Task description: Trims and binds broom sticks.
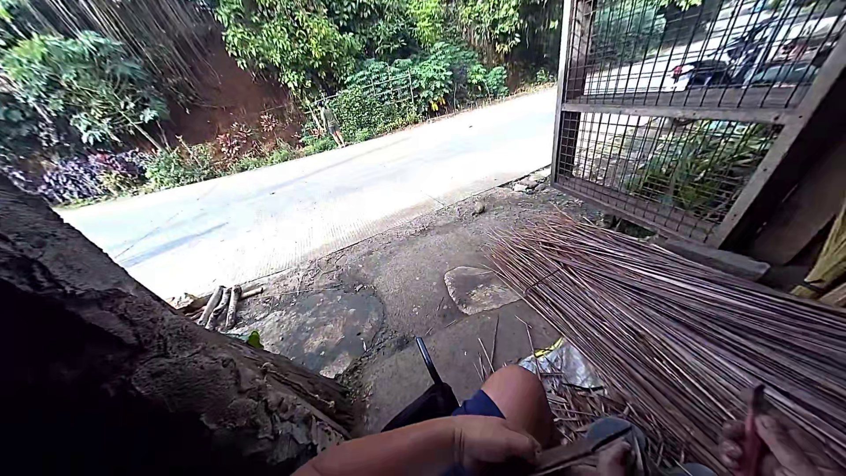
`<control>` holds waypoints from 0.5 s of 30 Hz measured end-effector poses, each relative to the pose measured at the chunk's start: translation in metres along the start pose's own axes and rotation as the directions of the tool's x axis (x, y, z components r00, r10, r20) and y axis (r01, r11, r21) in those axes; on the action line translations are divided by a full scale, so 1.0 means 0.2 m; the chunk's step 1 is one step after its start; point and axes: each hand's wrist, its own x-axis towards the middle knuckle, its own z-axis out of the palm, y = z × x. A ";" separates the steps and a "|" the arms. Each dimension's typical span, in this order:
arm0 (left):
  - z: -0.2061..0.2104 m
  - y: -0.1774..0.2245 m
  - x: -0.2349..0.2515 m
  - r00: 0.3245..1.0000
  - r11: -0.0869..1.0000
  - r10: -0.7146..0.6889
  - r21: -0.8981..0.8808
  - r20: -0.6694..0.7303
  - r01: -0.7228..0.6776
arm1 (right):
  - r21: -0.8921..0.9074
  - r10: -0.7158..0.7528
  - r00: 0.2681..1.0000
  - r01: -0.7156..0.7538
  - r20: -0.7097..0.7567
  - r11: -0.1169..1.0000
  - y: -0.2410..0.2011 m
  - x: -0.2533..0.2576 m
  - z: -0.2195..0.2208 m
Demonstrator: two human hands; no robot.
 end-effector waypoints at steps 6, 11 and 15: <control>-0.01 0.11 0.02 0.976 0.931 0.110 0.365 -0.189 -0.034 | -0.253 0.162 0.944 -0.089 0.287 0.963 -0.06 -0.19 0.31; 0.04 0.14 0.08 0.976 0.918 0.108 0.395 -0.189 -0.025 | -0.267 0.264 0.843 -0.150 0.470 0.952 -0.05 -0.20 0.26; 0.06 0.16 0.08 0.975 0.906 0.154 0.417 -0.160 -0.074 | -0.242 0.218 0.891 -0.127 0.398 0.962 -0.07 -0.17 0.21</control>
